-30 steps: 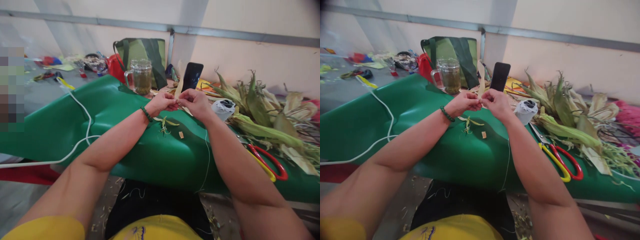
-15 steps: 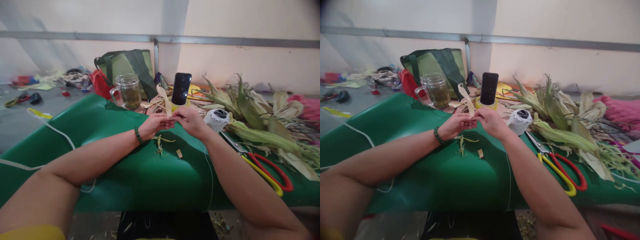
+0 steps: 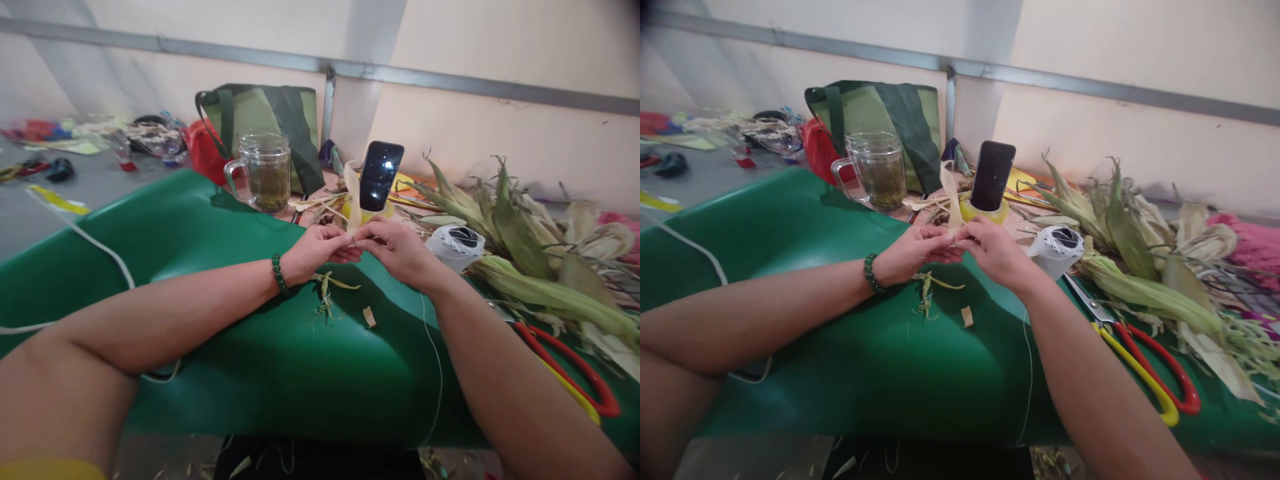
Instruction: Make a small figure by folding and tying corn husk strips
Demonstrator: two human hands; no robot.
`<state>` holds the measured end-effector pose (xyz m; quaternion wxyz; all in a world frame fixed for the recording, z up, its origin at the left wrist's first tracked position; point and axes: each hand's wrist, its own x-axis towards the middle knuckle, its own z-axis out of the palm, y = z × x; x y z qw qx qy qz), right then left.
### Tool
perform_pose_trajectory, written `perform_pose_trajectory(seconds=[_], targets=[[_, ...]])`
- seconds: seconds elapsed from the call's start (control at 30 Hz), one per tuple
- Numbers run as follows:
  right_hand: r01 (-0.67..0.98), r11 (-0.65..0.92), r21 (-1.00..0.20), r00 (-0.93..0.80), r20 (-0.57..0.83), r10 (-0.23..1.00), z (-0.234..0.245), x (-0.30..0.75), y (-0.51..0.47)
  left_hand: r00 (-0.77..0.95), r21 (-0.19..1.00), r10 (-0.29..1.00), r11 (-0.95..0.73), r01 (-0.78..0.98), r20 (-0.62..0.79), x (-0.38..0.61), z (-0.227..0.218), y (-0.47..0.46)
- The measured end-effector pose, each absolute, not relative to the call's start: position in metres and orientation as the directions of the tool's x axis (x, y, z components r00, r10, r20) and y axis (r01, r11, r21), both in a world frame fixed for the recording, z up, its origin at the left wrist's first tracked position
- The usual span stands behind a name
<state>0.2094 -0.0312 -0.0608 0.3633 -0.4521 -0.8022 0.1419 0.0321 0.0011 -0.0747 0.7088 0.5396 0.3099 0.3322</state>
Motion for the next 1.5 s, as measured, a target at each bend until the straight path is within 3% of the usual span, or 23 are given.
perform_pose_trajectory(seconds=[0.3,0.6,0.7,0.83,0.93,1.07,1.27,1.4,1.5], targets=[[0.483,0.349,-0.803,-0.136,0.325,0.936,-0.060,0.205,-0.034,0.602,0.991,0.797,0.112,-0.078,-0.042,0.030,-0.071,-0.003],[0.535,0.254,-0.806,-0.063,0.262,0.963,-0.054,0.194,-0.040,0.628,1.000,0.778,-0.020,0.017,0.005,0.027,-0.074,0.000],[0.456,0.202,-0.867,-0.051,0.201,0.978,-0.051,0.193,-0.042,0.655,0.992,0.755,-0.102,0.076,0.028,0.027,-0.070,-0.001],[0.275,0.013,-0.961,-0.035,0.003,0.999,-0.048,0.197,-0.043,0.630,0.991,0.776,-0.068,0.115,-0.020,0.027,-0.066,-0.004],[0.168,-0.040,-0.985,-0.029,-0.046,0.999,-0.049,0.200,-0.041,0.625,0.992,0.780,-0.097,0.084,0.023,0.027,-0.067,-0.006],[0.107,-0.026,-0.994,-0.017,-0.028,0.999,-0.052,0.197,-0.040,0.626,0.995,0.776,-0.099,-0.003,0.079,0.027,-0.072,-0.003],[0.116,0.023,-0.993,0.016,0.025,1.000,-0.052,0.193,-0.042,0.622,0.999,0.783,0.018,-0.045,0.014,0.026,-0.072,0.001],[0.288,0.199,-0.937,-0.053,0.192,0.980,-0.051,0.199,-0.043,0.547,0.996,0.835,0.086,-0.014,-0.064,0.027,-0.067,-0.001],[0.471,0.342,-0.813,-0.143,0.312,0.939,-0.050,0.201,-0.045,0.550,0.991,0.828,0.131,0.008,-0.114,0.028,-0.064,-0.004]])
